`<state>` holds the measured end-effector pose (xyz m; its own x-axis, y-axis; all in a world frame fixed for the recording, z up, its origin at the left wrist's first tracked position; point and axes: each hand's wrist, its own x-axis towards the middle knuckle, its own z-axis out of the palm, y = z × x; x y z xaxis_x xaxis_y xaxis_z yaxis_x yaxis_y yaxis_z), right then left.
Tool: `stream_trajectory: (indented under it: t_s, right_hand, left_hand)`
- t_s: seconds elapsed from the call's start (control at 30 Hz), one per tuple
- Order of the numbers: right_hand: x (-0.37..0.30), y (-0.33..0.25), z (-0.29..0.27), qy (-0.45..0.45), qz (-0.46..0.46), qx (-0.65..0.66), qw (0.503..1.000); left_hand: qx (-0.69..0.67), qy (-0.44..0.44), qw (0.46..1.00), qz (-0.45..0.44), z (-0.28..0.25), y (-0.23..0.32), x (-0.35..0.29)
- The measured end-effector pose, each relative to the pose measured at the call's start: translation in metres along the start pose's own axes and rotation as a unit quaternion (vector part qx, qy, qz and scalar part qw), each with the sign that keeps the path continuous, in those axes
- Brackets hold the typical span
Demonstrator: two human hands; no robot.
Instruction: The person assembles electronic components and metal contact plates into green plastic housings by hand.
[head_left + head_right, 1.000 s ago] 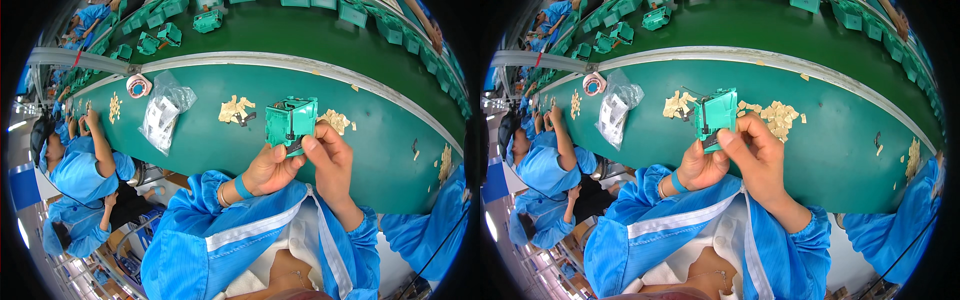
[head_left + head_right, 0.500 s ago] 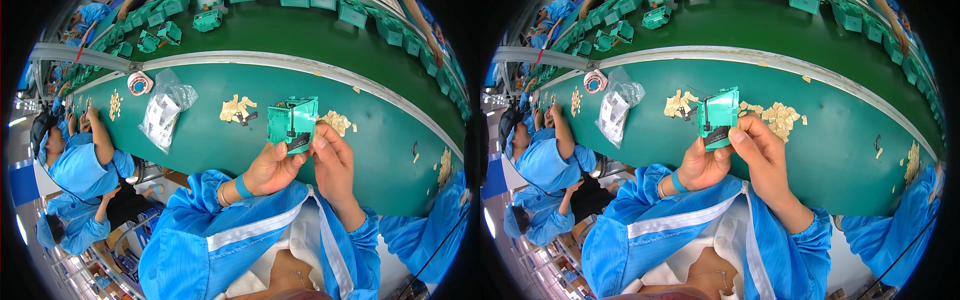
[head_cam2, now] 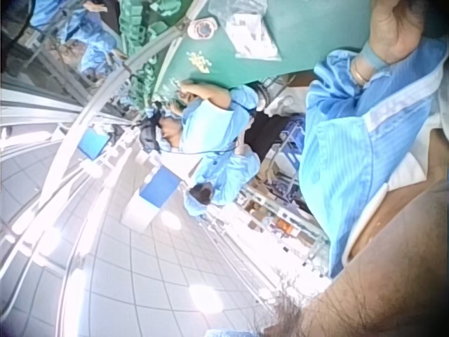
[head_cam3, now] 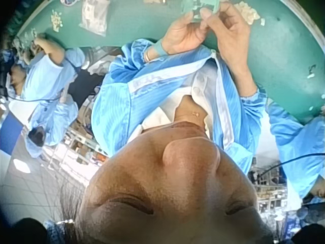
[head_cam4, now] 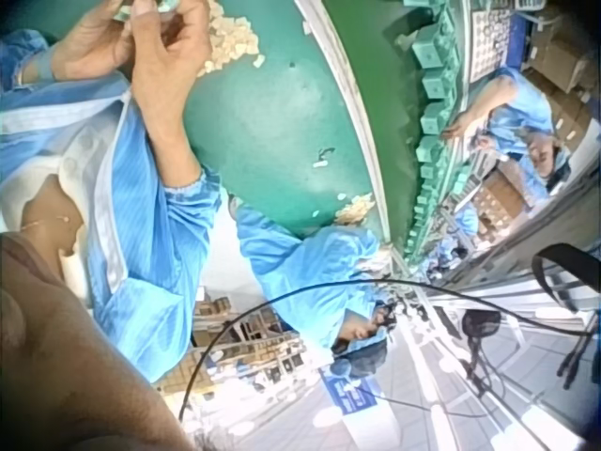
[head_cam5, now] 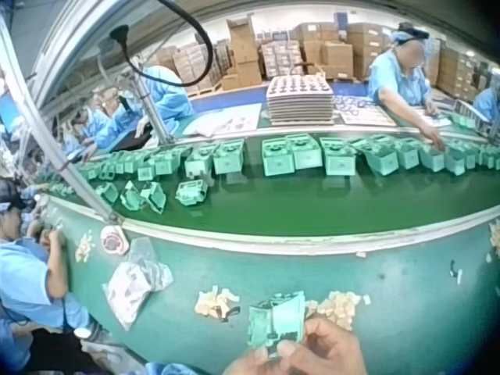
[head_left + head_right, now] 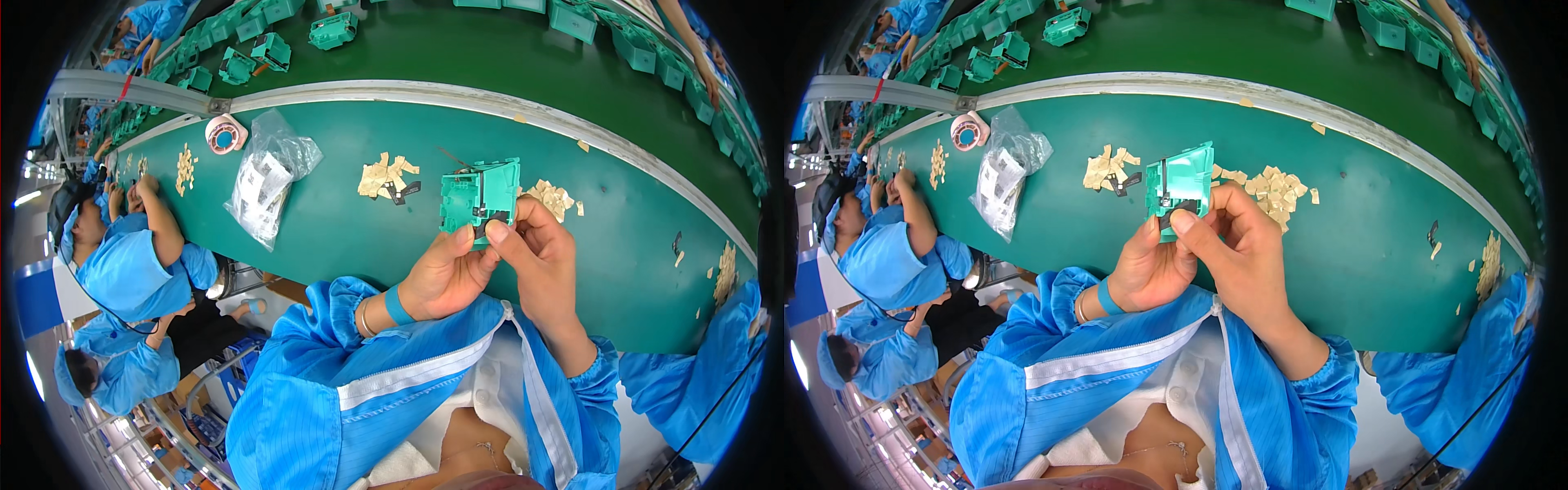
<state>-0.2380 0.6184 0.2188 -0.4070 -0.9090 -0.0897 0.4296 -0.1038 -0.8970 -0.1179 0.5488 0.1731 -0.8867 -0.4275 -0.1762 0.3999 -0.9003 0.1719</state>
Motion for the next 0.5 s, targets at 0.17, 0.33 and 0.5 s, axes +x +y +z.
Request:
stream_trajectory:
  t_s: [0.17, 0.33, 0.5]
  right_hand:
    - [0.010, 0.009, -0.011, -0.010, -0.020, -0.027, 0.999]
    - [0.047, 0.000, -0.020, 0.008, 0.053, -0.095, 0.994]
    - [0.136, 0.003, -0.064, 0.025, 0.101, 0.004, 0.995]
  left_hand:
    - [0.192, 0.069, 0.976, 0.071, 0.022, 0.013, 0.008]
    - [0.409, 0.070, 0.892, 0.180, 0.017, 0.024, 0.005]
    - [0.828, 0.169, 0.420, 0.330, 0.004, 0.082, -0.004]
